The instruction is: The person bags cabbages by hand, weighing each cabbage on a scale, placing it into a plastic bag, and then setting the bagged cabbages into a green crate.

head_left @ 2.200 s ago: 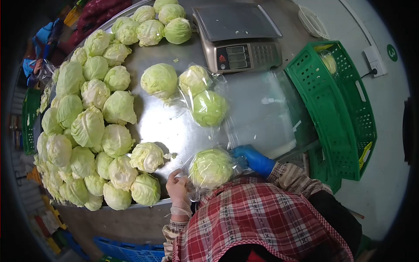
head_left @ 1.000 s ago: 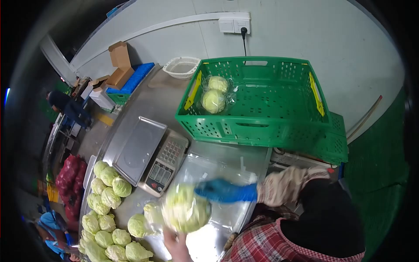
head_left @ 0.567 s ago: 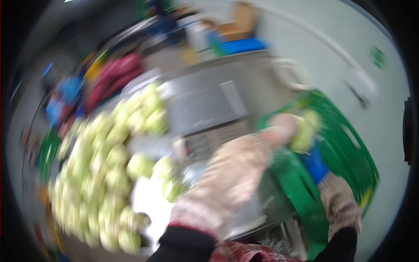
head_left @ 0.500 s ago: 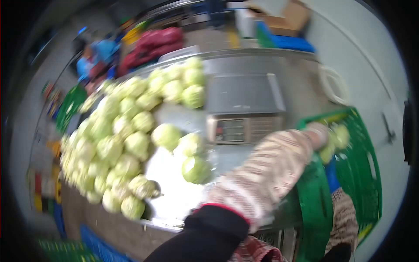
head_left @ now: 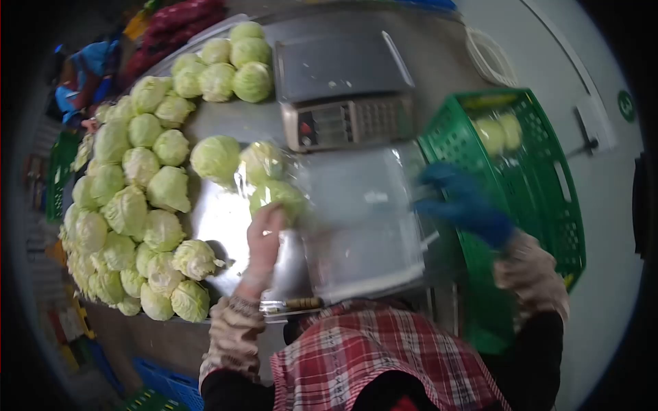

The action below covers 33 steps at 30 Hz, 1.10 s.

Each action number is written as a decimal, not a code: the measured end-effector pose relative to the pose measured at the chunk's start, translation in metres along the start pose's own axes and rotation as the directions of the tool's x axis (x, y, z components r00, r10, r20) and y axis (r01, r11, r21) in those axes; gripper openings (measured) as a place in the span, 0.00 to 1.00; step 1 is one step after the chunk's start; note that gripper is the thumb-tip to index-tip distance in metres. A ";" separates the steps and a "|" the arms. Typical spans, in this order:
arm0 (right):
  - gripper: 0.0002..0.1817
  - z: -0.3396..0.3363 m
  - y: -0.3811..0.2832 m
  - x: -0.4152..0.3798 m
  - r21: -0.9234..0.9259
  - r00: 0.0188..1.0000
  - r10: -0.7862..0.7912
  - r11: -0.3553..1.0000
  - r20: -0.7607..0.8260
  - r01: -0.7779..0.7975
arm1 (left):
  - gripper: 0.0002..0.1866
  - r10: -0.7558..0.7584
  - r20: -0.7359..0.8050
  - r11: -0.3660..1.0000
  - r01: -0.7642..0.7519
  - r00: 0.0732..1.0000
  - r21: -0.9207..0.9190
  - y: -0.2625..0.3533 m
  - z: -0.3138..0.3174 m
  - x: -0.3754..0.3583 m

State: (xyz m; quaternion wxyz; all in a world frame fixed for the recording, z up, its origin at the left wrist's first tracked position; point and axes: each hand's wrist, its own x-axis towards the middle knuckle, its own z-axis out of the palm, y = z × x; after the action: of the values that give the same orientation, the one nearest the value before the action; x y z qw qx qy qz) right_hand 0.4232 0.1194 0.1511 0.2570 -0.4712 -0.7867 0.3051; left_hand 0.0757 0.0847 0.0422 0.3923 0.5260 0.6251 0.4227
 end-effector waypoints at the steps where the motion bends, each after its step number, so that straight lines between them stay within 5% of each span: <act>1: 0.25 0.041 -0.005 0.000 0.055 0.980 0.058 0.996 0.193 -0.070 | 0.10 0.115 0.005 0.976 -0.114 0.993 0.183 0.003 -0.021 -0.014; 2: 0.24 0.087 0.011 -0.009 0.000 0.960 -0.093 0.995 0.264 0.096 | 0.10 0.138 -0.056 0.940 -0.113 0.989 0.321 -0.001 -0.032 -0.029; 3: 0.23 0.128 0.026 -0.019 -0.108 0.925 -0.055 0.989 0.375 0.102 | 0.11 0.101 -0.055 0.945 -0.078 0.993 0.317 -0.011 -0.040 -0.042; 7: 0.18 0.206 0.069 -0.045 -0.223 0.932 -0.074 0.961 0.355 0.162 | 0.12 0.033 -0.010 0.968 -0.029 0.999 0.250 -0.029 -0.054 -0.089; 9: 0.17 0.205 0.074 -0.043 -0.227 0.949 -0.102 0.958 0.300 0.175 | 0.13 0.081 0.053 0.956 -0.093 0.995 0.277 -0.026 -0.052 -0.106; 11: 0.15 0.195 0.072 -0.034 -0.025 0.913 0.055 0.998 0.405 -0.049 | 0.17 0.273 0.171 0.856 -0.320 0.947 0.406 -0.025 -0.050 -0.115; 14: 0.13 0.175 0.057 -0.017 0.018 0.917 0.019 0.999 0.398 -0.029 | 0.24 0.363 0.287 0.770 -0.459 0.887 0.444 -0.008 -0.037 -0.113; 16: 0.13 0.159 0.050 -0.005 0.088 0.890 0.002 0.995 0.456 -0.047 | 0.28 0.476 0.548 0.433 -0.726 0.687 0.534 0.000 -0.021 -0.098; 21: 0.14 0.132 0.028 0.014 0.189 0.838 -0.034 0.978 0.544 -0.084 | 0.26 0.645 0.568 0.337 -0.857 0.511 0.389 0.032 0.012 -0.066; 23: 0.15 0.125 0.018 0.022 0.216 0.812 -0.082 0.975 0.578 -0.055 | 0.21 0.712 0.529 0.480 -0.870 0.462 0.113 0.029 0.018 -0.059; 24: 0.14 0.116 0.012 0.023 0.078 0.856 0.016 0.995 0.517 -0.065 | 0.13 0.677 0.474 0.603 -0.793 0.563 0.081 0.040 0.015 -0.061; 25: 0.13 0.108 0.008 0.021 -0.058 0.893 0.108 0.994 0.436 -0.092 | 0.13 0.677 0.472 0.598 -0.796 0.565 0.094 0.045 0.014 -0.061; 26: 0.12 0.103 0.008 0.017 -0.038 0.938 0.072 0.997 0.339 -0.063 | 0.09 0.580 0.429 0.747 -0.662 0.692 0.058 0.048 0.012 -0.061; 27: 0.14 0.095 0.003 0.017 0.061 0.969 0.073 0.994 0.236 -0.090 | 0.06 0.460 0.383 0.864 -0.503 0.801 0.014 0.050 0.010 -0.059; 28: 0.17 0.085 -0.005 0.015 0.166 0.986 0.083 0.980 0.142 -0.107 | 0.06 0.454 0.365 0.866 -0.499 0.812 0.032 0.053 0.011 -0.057; 30: 0.30 0.051 -0.043 0.012 0.609 0.971 0.037 0.773 0.236 -0.178 | 0.07 0.136 0.276 0.991 -0.127 0.951 -0.048 0.055 0.003 -0.052; 31: 0.41 0.050 -0.065 0.005 0.757 0.954 -0.049 0.622 0.295 -0.202 | 0.07 0.106 0.219 0.994 -0.104 0.970 -0.019 0.062 -0.008 -0.051; 32: 0.41 0.050 -0.067 0.004 0.624 0.894 -0.214 0.776 0.394 -0.089 | 0.08 0.084 0.211 0.996 -0.081 0.974 -0.022 0.076 -0.017 -0.050; 33: 0.35 0.050 -0.079 0.003 0.264 0.843 -0.249 0.955 0.477 0.133 | 0.08 0.067 0.214 0.998 -0.063 0.974 -0.029 0.085 -0.025 -0.052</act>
State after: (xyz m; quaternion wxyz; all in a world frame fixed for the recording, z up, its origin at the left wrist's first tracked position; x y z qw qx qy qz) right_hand 0.3412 0.0809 0.1748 0.1216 -0.2620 -0.8309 0.4757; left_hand 0.0869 0.0377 0.1329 0.4493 0.5845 0.5568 0.3827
